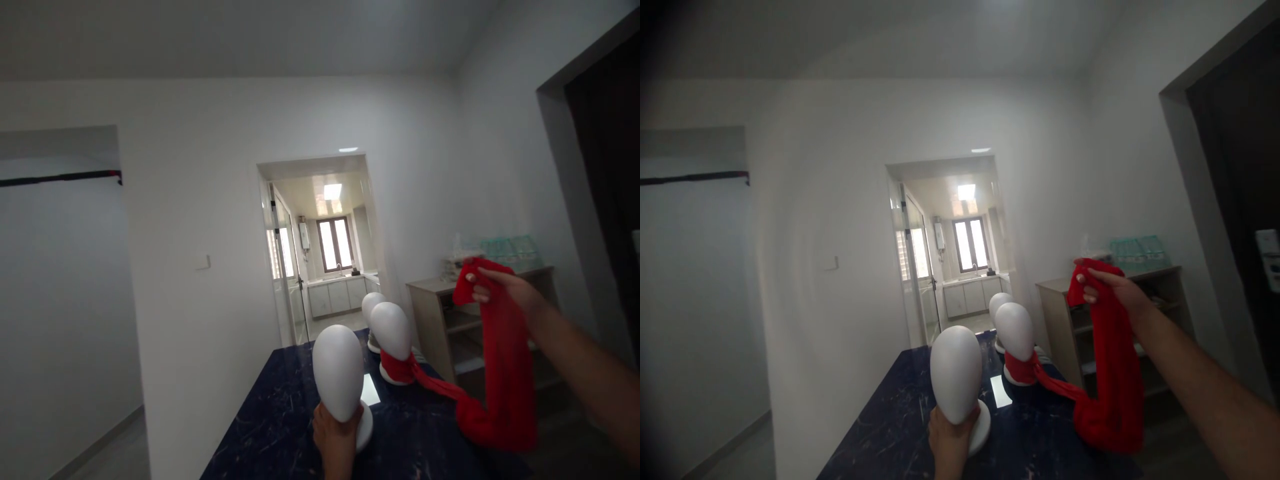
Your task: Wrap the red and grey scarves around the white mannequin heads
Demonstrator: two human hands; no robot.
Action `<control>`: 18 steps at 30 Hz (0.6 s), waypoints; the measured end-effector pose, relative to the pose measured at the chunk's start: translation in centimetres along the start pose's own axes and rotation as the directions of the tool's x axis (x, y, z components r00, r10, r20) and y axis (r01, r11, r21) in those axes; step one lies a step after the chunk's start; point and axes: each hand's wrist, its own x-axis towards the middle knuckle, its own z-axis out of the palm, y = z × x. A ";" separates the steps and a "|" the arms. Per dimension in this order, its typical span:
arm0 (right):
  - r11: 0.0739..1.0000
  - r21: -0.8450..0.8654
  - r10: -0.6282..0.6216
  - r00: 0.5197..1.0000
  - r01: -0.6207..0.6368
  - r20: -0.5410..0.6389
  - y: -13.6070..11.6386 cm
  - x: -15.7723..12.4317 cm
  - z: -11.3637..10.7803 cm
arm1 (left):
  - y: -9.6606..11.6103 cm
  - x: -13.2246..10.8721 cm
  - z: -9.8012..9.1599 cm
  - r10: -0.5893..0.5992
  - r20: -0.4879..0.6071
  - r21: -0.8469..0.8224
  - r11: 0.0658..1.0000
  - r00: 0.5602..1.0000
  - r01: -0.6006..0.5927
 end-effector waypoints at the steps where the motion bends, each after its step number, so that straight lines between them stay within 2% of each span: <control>1: 1.000 -0.004 0.026 0.999 -0.026 0.023 -1.3 0.2 -0.3 | -0.3 -0.1 0.2 0.008 -0.010 0.020 1.000 1.000 -0.008; 3: 0.993 0.005 0.113 0.989 -0.114 0.099 -3.4 0.4 -0.9 | -1.0 0.0 0.6 0.017 -0.029 0.060 0.998 0.999 -0.016; 6: 0.987 -0.035 0.162 0.982 -0.160 0.098 -5.1 0.0 -1.5 | -2.0 0.6 1.3 -0.005 -0.046 0.097 0.995 0.999 0.009; 9: 0.968 -0.089 0.247 0.961 -0.237 0.125 -5.4 -1.3 -1.8 | -2.6 1.3 2.0 -0.008 -0.049 0.108 0.994 0.999 0.013; 12: 0.942 -0.188 0.316 0.924 -0.278 0.215 -4.3 -2.7 -2.0 | -2.6 1.3 2.1 0.011 -0.030 0.129 0.992 1.000 -0.007; 15: 0.891 -0.284 0.439 0.836 -0.356 0.329 -2.3 -3.7 -2.1 | -1.9 0.4 0.0 0.002 -0.009 0.170 0.985 1.000 0.000; 18: 0.847 -0.335 0.528 0.734 -0.413 0.427 0.2 -4.1 -1.8 | -1.2 -1.3 -4.6 -0.072 0.081 0.111 0.992 0.994 0.063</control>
